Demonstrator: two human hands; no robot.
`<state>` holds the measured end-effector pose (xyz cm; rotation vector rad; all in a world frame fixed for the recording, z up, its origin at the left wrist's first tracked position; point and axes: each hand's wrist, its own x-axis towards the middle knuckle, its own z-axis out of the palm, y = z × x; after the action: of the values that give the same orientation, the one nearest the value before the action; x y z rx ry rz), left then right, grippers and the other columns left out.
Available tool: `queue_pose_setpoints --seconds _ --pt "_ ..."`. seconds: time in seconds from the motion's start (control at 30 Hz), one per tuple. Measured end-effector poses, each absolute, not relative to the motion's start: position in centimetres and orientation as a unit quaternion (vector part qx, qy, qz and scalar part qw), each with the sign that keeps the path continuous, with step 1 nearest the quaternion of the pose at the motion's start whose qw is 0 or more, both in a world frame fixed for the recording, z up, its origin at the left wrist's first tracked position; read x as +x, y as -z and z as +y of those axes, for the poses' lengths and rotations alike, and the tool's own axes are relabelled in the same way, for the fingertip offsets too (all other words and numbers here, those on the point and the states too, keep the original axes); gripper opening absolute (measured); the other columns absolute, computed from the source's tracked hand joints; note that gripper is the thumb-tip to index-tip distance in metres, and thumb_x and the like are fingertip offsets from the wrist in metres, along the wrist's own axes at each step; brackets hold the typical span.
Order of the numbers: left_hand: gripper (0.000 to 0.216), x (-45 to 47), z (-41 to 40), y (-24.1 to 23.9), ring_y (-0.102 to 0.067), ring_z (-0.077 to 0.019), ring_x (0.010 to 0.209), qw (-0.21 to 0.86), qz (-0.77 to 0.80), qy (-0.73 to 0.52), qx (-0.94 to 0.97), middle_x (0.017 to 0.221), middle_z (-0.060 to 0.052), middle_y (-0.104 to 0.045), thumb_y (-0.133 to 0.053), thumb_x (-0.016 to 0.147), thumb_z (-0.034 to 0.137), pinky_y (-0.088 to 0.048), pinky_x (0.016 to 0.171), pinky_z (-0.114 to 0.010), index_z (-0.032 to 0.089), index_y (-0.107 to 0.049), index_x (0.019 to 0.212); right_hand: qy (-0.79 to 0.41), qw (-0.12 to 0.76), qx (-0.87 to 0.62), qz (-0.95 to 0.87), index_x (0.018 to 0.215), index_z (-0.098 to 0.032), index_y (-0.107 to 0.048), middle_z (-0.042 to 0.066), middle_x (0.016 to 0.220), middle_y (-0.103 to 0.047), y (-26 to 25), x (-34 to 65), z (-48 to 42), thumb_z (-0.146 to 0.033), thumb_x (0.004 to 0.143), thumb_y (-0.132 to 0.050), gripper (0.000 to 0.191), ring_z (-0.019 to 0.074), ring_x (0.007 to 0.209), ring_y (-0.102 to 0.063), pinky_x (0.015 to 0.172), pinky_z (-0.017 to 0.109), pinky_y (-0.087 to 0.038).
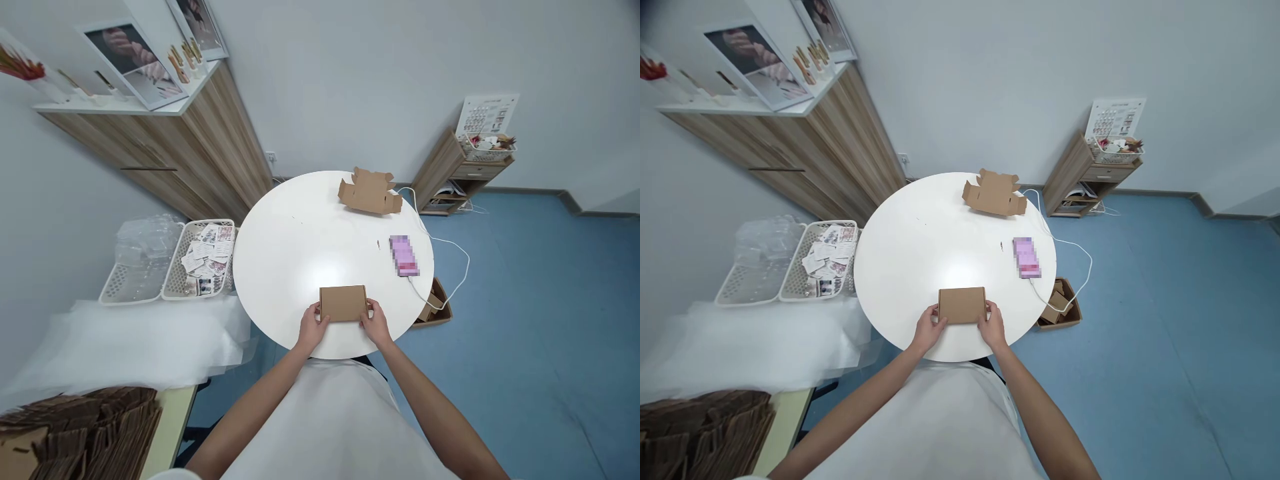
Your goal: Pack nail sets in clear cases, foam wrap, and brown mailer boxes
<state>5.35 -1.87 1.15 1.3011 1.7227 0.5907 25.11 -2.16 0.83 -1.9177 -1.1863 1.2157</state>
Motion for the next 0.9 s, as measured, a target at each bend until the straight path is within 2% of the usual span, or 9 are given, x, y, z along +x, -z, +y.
queue_pose_setpoints --seconds 0.1,0.2,0.3,0.47,0.7,0.9 --pt "0.042 4.0 -2.2 -1.4 -0.056 -0.0148 0.069 0.407 0.682 -0.190 0.576 0.098 -0.007 -0.055 -0.052 0.071 0.030 -0.042 0.068 -0.030 0.018 -0.047 0.110 -0.434 0.227 -0.740 -0.461 0.109 -0.023 -0.044 0.003 0.097 -0.057 -1.3 24.9 -2.9 -0.033 0.069 -0.048 0.041 0.0128 0.057 -0.056 0.060 0.028 -0.042" --pt "0.046 2.9 -2.0 -1.7 -0.055 -0.0176 0.077 0.386 0.672 -0.149 0.614 0.099 -0.008 -0.055 -0.056 0.069 0.034 -0.040 0.072 -0.030 0.018 -0.047 0.111 -0.384 0.169 -0.763 -0.491 0.105 -0.024 -0.049 0.002 0.091 -0.060 -1.7 25.0 -3.3 -0.036 0.069 -0.051 0.039 0.0173 0.075 -0.057 0.064 0.028 -0.040" --pt "0.053 2.6 -1.4 -2.0 -0.055 -0.0181 0.079 0.399 0.661 -0.144 0.618 0.095 -0.007 -0.057 -0.057 0.068 0.033 -0.040 0.072 -0.029 0.018 -0.043 0.117 -0.372 0.155 -0.760 -0.510 0.112 -0.025 -0.047 0.003 0.093 -0.059 -1.9 25.0 -3.2 -0.033 0.067 -0.054 0.046 0.0190 0.082 -0.056 0.066 0.028 -0.039" --pt "0.054 2.7 -0.9 -1.6 -0.056 -0.0170 0.075 0.411 0.637 -0.153 0.634 0.091 -0.005 -0.057 -0.054 0.069 0.028 -0.041 0.069 -0.028 0.021 -0.041 0.121 -0.404 0.189 -0.743 -0.499 0.122 -0.025 -0.039 0.005 0.102 -0.057 -1.9 24.3 -3.0 -0.027 0.067 -0.053 0.057 0.0183 0.076 -0.059 0.065 0.028 -0.041" --pt "0.054 2.8 -1.3 -1.1 -0.053 -0.0142 0.065 0.416 0.639 -0.166 0.625 0.091 -0.005 -0.055 -0.050 0.073 0.029 -0.043 0.065 -0.028 0.022 -0.036 0.125 -0.458 0.224 -0.736 -0.445 0.122 -0.026 -0.038 0.004 0.103 -0.055 -2.0 24.1 -3.2 -0.024 0.068 -0.053 0.056 0.0104 0.048 -0.056 0.059 0.027 -0.045" --pt "0.053 3.1 -1.5 -1.7 -0.051 -0.0132 0.061 0.406 0.649 -0.172 0.621 0.088 -0.005 -0.053 -0.049 0.073 0.028 -0.043 0.065 -0.029 0.021 -0.037 0.124 -0.445 0.237 -0.729 -0.463 0.121 -0.025 -0.039 0.004 0.100 -0.056 -2.0 24.0 -3.3 -0.022 0.067 -0.052 0.056 0.0108 0.052 -0.056 0.058 0.027 -0.046"
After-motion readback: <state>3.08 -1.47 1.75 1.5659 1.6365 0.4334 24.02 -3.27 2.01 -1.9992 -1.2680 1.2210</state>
